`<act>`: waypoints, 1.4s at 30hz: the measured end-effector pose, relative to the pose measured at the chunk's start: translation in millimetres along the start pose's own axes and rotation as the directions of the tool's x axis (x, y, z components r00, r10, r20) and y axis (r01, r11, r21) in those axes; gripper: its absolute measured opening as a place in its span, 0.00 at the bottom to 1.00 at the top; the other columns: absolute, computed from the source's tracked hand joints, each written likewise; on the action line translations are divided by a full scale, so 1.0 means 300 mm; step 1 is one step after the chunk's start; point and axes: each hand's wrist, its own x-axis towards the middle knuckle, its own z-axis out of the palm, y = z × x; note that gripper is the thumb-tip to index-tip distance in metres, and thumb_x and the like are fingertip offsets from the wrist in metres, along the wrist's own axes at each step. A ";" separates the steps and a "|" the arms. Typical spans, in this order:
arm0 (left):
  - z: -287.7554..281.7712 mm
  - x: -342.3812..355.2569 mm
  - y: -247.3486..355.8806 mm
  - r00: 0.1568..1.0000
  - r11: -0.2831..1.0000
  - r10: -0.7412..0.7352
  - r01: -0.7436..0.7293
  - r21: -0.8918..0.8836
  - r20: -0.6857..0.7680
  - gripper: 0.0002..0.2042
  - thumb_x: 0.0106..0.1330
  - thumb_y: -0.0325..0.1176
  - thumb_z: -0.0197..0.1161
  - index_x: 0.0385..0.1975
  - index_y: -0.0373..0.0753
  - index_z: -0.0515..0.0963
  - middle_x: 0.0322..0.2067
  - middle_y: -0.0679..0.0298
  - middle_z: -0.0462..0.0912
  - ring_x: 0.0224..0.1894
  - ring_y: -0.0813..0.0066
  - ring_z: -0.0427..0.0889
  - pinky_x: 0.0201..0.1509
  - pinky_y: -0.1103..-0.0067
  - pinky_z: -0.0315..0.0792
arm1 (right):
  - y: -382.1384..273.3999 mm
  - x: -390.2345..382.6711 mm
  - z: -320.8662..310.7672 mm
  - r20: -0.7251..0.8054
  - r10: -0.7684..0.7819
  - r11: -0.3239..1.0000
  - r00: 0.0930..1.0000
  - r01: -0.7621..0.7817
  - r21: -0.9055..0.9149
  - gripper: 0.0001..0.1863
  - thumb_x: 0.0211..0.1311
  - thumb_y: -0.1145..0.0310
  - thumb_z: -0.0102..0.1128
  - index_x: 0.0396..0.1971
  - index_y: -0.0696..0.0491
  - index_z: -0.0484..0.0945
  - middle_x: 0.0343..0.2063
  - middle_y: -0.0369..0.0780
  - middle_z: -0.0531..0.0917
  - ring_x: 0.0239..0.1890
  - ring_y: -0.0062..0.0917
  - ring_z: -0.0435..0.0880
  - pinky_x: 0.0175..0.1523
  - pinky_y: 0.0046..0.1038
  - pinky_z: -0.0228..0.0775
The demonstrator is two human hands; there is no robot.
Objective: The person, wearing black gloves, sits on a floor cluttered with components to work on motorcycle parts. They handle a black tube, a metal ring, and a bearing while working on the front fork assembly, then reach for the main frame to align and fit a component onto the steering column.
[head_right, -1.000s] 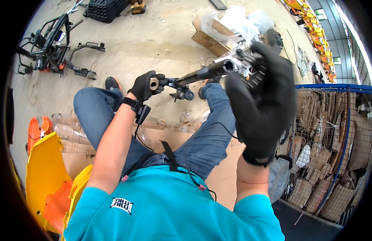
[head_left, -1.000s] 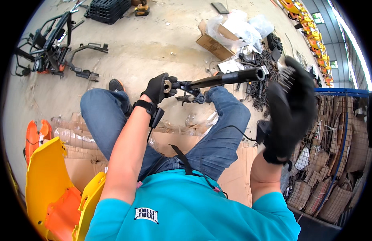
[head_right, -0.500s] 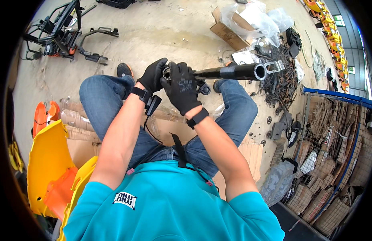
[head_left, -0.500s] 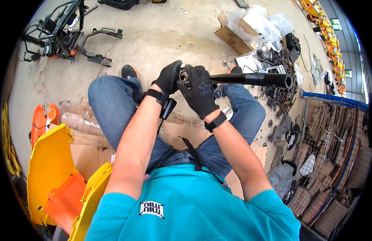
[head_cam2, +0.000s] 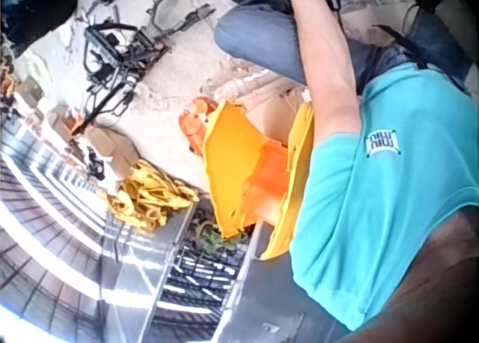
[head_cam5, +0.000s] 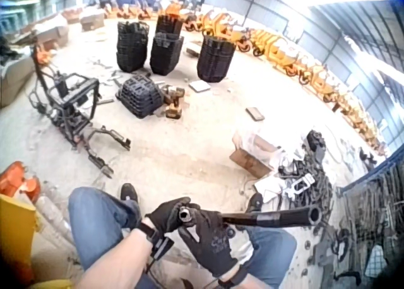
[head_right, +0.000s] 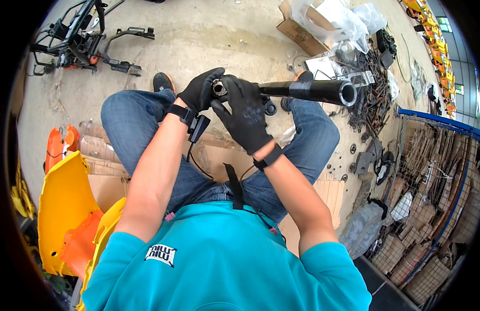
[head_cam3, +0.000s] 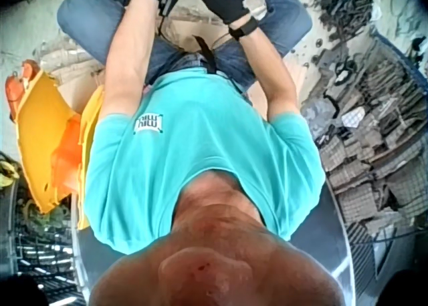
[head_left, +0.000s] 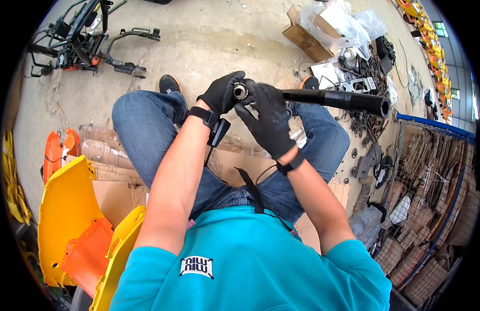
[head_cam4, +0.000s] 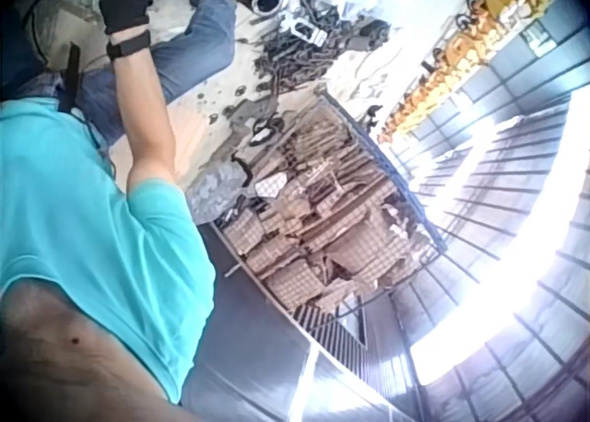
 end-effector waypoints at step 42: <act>-0.485 0.144 -0.638 0.572 0.188 -0.042 0.810 0.556 -0.819 0.24 0.57 0.39 0.69 0.53 0.46 0.71 0.45 0.54 0.78 0.51 0.53 0.78 0.49 0.61 0.75 | 0.475 0.171 0.007 0.601 0.464 0.597 0.651 -0.731 0.330 0.31 0.50 0.77 0.70 0.58 0.57 0.70 0.45 0.40 0.80 0.46 0.22 0.78 0.51 0.24 0.70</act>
